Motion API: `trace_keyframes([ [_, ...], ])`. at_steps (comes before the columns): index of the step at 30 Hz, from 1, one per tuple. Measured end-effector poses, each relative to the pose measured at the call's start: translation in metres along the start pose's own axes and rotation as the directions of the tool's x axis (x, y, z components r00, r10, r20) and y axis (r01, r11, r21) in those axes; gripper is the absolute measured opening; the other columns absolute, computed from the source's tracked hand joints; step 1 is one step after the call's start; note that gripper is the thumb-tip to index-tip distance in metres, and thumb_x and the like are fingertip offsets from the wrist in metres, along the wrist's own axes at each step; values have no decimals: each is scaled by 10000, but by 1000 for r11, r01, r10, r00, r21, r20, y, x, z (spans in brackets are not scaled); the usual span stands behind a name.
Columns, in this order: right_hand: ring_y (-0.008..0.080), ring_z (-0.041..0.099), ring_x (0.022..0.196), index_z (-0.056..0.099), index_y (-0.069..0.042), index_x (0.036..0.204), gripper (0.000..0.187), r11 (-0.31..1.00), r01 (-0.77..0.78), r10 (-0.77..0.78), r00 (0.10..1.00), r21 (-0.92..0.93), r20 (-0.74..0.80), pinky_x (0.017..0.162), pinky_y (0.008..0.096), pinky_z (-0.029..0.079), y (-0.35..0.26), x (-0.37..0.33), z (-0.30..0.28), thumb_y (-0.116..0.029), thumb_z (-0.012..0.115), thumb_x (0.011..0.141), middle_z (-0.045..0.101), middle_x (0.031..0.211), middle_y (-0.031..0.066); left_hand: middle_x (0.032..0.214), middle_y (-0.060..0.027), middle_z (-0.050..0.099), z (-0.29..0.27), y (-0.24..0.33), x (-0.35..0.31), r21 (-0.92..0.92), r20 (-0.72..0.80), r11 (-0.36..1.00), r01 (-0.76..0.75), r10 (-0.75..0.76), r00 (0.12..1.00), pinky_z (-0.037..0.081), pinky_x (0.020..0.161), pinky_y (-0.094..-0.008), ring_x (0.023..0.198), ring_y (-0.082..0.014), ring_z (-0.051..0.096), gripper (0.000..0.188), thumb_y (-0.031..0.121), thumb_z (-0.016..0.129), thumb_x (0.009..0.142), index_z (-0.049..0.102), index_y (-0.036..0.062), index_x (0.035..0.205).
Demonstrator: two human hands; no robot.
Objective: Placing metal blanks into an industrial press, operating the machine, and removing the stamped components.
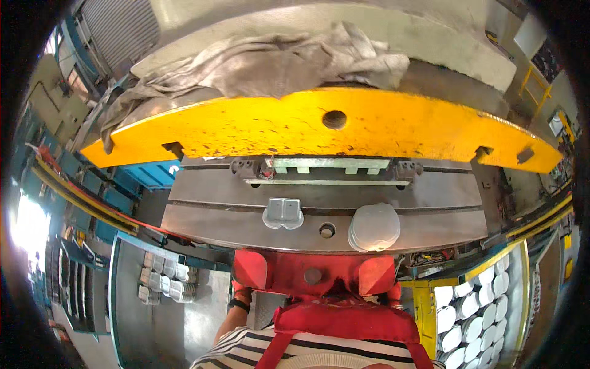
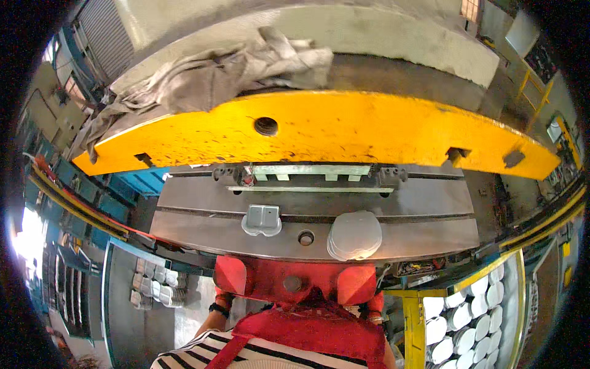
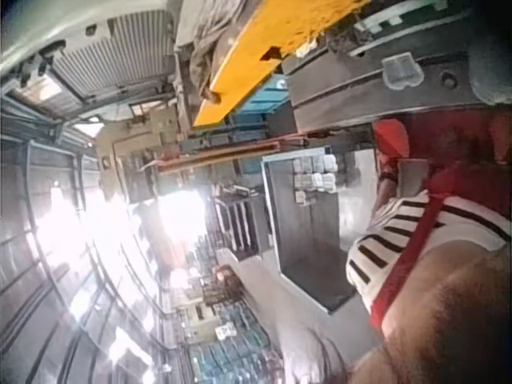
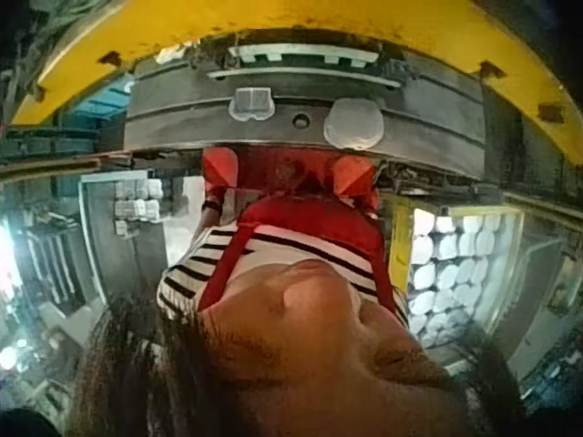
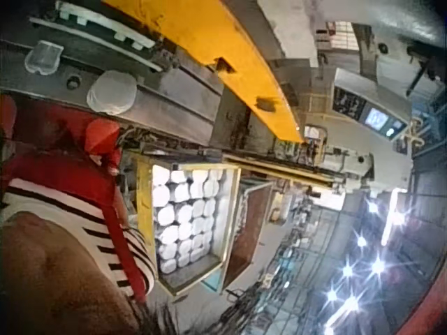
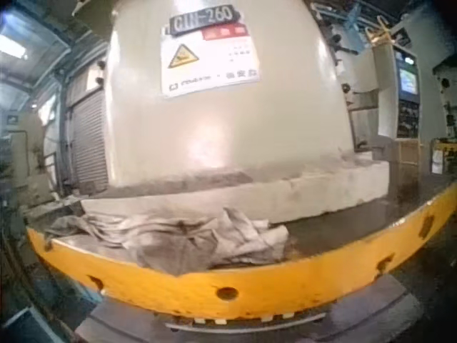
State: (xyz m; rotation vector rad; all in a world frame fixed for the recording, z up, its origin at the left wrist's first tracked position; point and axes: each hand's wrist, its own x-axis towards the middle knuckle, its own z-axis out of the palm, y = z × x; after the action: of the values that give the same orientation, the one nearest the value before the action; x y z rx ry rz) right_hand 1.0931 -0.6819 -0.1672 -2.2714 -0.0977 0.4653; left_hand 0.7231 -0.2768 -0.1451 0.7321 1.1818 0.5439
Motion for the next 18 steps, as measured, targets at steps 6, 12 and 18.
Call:
trace_keyframes([
  [6,329,588,775,514,-68,1045,419,1000,15,-15,1000,22,19,672,419,465,-8,2,-9,-334,625,742,607,867,167,1025,-84,591,5,4,-3,9,27,999,52,-52,998,454,778,-420,952,-273,556,513,441,611,712,521,147,1123],
  [12,271,567,783,550,-72,1055,346,927,-160,94,975,338,203,695,389,462,41,18,-14,-294,580,791,579,900,126,771,-96,633,-23,104,-29,979,-68,198,44,117,991,489,612,-335,642,-213,607,362,356,609,723,603,44,907],
  [18,209,544,755,518,-114,1167,352,892,240,-63,906,383,-419,657,327,467,163,35,-21,-284,485,861,487,1082,156,879,-13,597,178,261,-86,155,237,851,-501,461,855,473,628,-236,795,-92,581,287,168,562,834,547,39,1091],
])
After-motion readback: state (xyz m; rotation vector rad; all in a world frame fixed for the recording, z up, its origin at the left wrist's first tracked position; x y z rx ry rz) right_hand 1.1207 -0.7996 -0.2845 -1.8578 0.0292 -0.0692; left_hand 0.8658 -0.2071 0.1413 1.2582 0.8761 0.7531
